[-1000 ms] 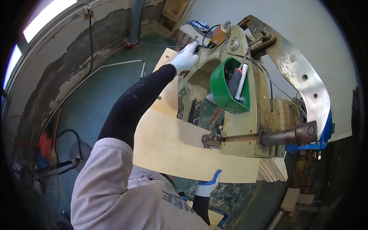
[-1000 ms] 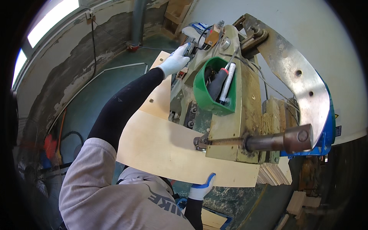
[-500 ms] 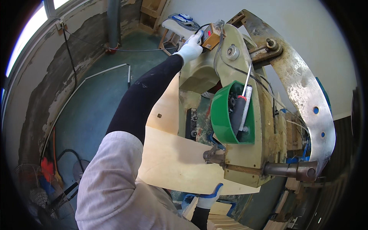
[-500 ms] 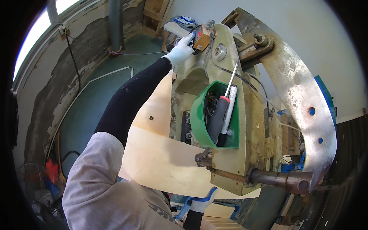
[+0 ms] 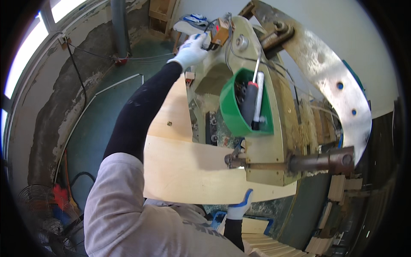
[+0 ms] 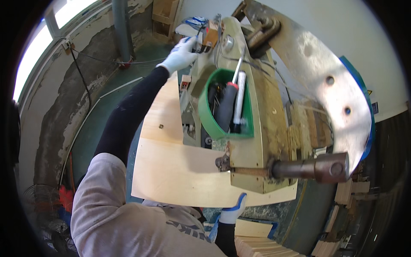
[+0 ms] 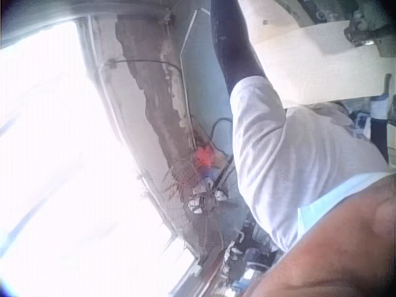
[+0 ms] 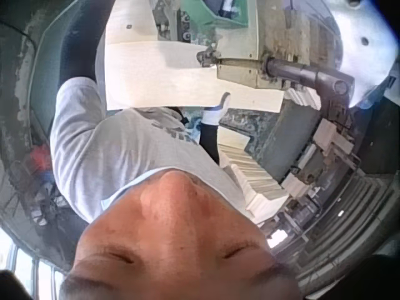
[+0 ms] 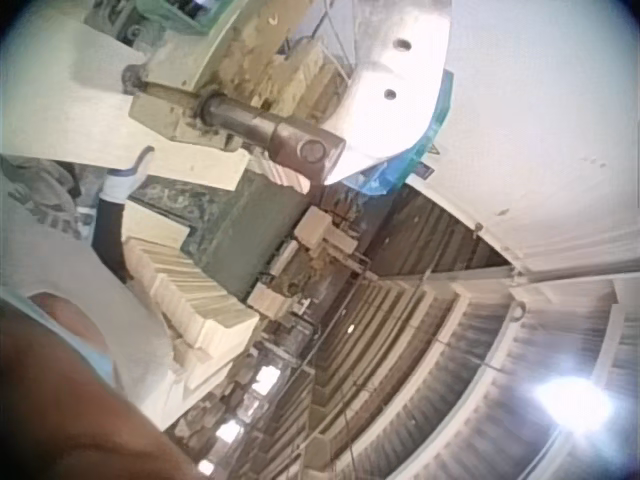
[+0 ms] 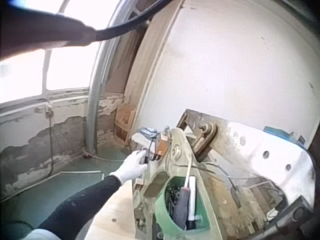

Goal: The person picks up L-shaped wooden boards from a stack, places them into a specialized woodworking machine to be processed, and then returns them to another stack on a pallet.

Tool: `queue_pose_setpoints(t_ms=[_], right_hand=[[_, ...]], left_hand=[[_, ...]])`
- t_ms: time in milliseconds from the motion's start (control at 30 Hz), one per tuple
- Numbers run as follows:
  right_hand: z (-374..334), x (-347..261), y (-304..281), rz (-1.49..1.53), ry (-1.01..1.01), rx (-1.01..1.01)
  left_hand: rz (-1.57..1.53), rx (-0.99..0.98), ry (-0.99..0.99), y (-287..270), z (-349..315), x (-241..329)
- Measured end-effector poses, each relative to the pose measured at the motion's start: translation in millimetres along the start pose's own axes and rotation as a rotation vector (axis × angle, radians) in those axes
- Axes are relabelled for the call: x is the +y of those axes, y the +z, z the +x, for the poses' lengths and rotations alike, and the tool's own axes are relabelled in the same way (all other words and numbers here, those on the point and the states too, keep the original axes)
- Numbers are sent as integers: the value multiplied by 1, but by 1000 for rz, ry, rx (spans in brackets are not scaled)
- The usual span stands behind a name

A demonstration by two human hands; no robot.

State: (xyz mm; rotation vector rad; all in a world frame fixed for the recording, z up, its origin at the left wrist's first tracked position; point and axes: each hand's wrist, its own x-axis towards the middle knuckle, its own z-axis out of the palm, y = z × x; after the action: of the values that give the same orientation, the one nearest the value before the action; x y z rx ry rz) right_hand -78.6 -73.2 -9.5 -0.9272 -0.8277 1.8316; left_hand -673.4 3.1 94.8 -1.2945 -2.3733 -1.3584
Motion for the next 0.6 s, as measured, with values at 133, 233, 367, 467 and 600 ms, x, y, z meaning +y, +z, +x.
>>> queue_pose_setpoints(t_ms=[133, 233, 367, 467, 600], right_hand=[[16, 1, -23, 57, 80, 15], [16, -13, -7, 1, 52, -27], [46, -15, -27, 106, 120, -95], [44, -21, -32, 137, 186, -110], [7, -27, -53, 86, 222, -128]], left_hand=[[-45, 97, 88, -55, -154, 20], [-42, 36, -136, -99, -306, 30], [-484, -56, -654, -114, -426, 129], [-402, 56, -650, -110, -472, 140], [-361, 113, -665, -121, -516, 164]])
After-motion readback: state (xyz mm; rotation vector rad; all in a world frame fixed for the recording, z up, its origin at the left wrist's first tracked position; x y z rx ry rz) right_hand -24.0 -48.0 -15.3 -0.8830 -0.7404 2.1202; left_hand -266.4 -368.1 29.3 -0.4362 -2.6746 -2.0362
